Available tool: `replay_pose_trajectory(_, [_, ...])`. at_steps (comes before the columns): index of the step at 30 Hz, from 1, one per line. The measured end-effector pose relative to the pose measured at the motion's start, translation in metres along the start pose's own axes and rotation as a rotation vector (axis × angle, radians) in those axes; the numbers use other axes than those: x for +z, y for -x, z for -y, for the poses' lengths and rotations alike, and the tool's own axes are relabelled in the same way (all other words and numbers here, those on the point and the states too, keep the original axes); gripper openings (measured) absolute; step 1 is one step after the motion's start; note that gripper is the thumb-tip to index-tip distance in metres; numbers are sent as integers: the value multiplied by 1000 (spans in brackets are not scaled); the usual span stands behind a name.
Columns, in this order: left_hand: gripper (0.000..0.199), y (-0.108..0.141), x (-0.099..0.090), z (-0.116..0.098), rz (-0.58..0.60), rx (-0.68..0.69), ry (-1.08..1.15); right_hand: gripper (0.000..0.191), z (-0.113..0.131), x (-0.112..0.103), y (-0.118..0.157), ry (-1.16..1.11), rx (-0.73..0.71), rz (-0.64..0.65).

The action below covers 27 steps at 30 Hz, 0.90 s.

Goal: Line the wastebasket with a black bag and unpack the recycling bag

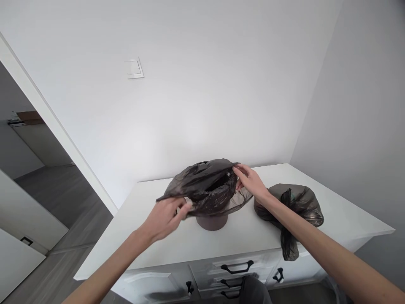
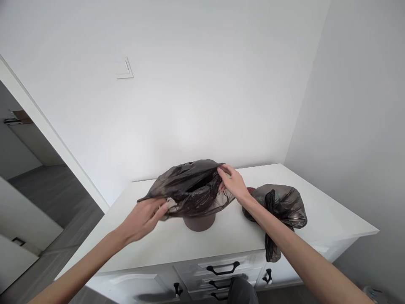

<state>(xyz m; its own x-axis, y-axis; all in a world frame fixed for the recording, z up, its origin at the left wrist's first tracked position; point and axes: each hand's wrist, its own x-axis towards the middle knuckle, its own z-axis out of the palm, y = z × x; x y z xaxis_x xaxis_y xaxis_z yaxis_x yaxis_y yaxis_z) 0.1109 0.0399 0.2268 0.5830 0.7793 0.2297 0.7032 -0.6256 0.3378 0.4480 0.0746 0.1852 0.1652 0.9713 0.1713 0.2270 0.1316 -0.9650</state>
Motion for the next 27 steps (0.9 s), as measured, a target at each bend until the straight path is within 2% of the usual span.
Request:
replay_pose_trajectory(3, [53,-20,-6,8,-214,-194,127,78,-8,5,-22,-29,58,35])
replay_pose_trajectory(6, [63,-47,-7,22,-225,-307,373,78,-15,9,-43,-48,80,106])
replay_pose_trajectory(9, [75,-73,2,43,-147,-465,560,67,-26,18,-57,-83,167,188])
replay_pose_trajectory(12, [89,-86,21,68,88,-584,670,50,-41,27,-59,-55,250,220])
replay_pose_trajectory(14, [96,-83,37,81,230,-596,683,41,-50,28,-54,-31,266,218])
replay_pose_trajectory(16, [95,-72,53,89,218,-567,646,35,-53,22,-48,-12,272,204])
replay_pose_trajectory(18, [89,-53,70,95,85,-525,636,31,-47,13,-42,20,228,113])
replay_pose_trajectory(21, [78,-11,98,110,-164,-556,613,26,-15,-2,-31,116,-25,-146])
replay_pose_trajectory(22, [73,5,108,118,-258,-615,528,25,0,-5,-27,153,-134,-195])
replay_pose_trajectory(23, [68,21,117,127,-317,-653,414,26,16,-6,-23,187,-229,-190])
replay_pose_trajectory(24, [63,36,126,137,-332,-648,290,27,33,-5,-20,224,-302,-118])
replay_pose_trajectory(25, [59,50,135,148,-346,-625,171,27,48,-2,-18,271,-357,4])
replay_pose_trajectory(27, [53,71,147,167,-388,-557,13,32,71,12,-19,382,-396,311])
